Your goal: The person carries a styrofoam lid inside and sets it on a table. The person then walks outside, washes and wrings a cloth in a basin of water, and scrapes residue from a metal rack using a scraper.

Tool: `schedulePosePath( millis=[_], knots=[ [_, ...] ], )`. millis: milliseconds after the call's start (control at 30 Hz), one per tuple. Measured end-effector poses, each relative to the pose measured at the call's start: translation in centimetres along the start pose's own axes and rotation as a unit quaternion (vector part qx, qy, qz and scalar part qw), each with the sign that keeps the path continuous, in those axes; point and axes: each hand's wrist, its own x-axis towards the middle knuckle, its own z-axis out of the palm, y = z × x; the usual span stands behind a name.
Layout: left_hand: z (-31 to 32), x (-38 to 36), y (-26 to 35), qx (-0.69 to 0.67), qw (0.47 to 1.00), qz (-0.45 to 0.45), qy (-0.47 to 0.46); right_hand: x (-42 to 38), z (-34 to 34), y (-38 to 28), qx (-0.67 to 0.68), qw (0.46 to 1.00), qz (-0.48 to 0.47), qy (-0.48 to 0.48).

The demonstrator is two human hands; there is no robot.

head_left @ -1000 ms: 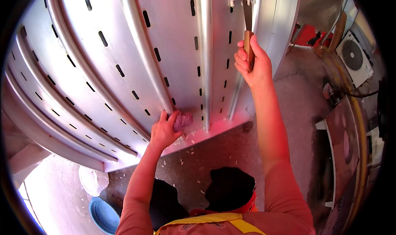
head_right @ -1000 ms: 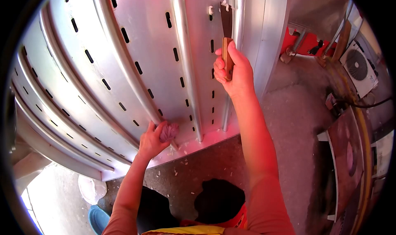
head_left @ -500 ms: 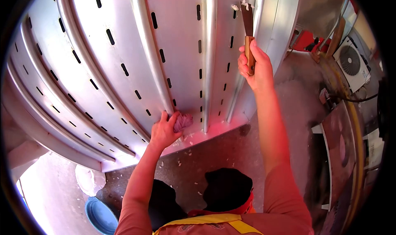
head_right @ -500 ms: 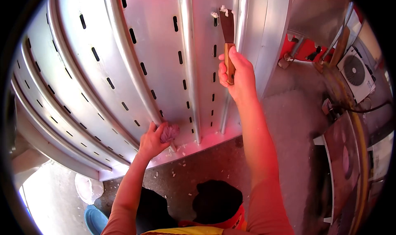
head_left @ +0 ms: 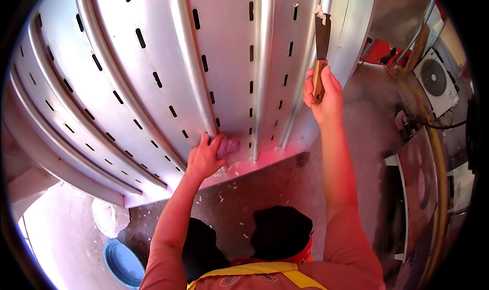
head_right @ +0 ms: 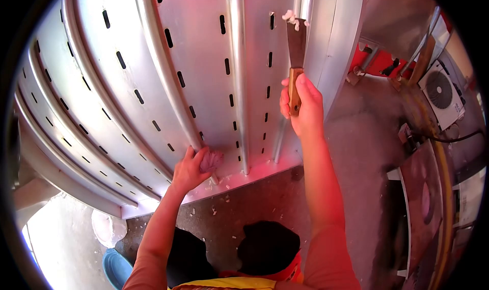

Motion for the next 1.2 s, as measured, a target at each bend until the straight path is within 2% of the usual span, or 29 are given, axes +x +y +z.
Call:
schedulePosePath(
  millis=[100, 233, 367, 500, 600, 700, 900, 1100, 1200],
  knots=[
    [-0.1, 0.3, 0.2, 0.0, 1.0, -0.002, -0.003, -3.6, -2.9, 4.5, -0.091, 0.995, 0.041, 0.026],
    [0.2, 0.2, 0.3, -0.004, 1.0, -0.004, 0.007, -6.6, -4.9, 7.8, -0.103, 0.987, 0.108, 0.065],
    [0.8, 0.4, 0.1, -0.003, 0.999, 0.023, 0.047, -2.4, -3.2, 5.1, -0.056, 0.994, 0.059, 0.068],
    [0.4, 0.5, 0.4, 0.0, 0.999, 0.017, 0.047, 2.9, -0.1, 1.8, -0.124, 0.99, 0.037, 0.057],
    [0.4, 0.4, 0.2, 0.001, 0.999, 0.02, 0.041, 3.6, 1.2, 0.4, -0.087, 0.995, 0.021, 0.051],
    [0.3, 0.4, 0.2, 0.0, 0.999, 0.024, 0.043, 2.3, 0.1, 1.7, -0.059, 0.996, 0.032, 0.05],
    [0.5, 0.4, -0.1, -0.012, 0.997, 0.042, 0.059, 3.6, 0.8, 1.6, -0.061, 0.996, 0.034, 0.051],
    [0.5, 0.3, -0.1, 0.0, 0.999, 0.021, 0.046, 3.6, -0.2, 1.6, 0.011, 0.999, 0.041, 0.009],
    [0.6, 0.3, -0.1, -0.005, 0.999, 0.023, 0.037, 3.5, 0.2, 1.8, -0.026, 0.998, 0.061, 0.016]
  ],
)
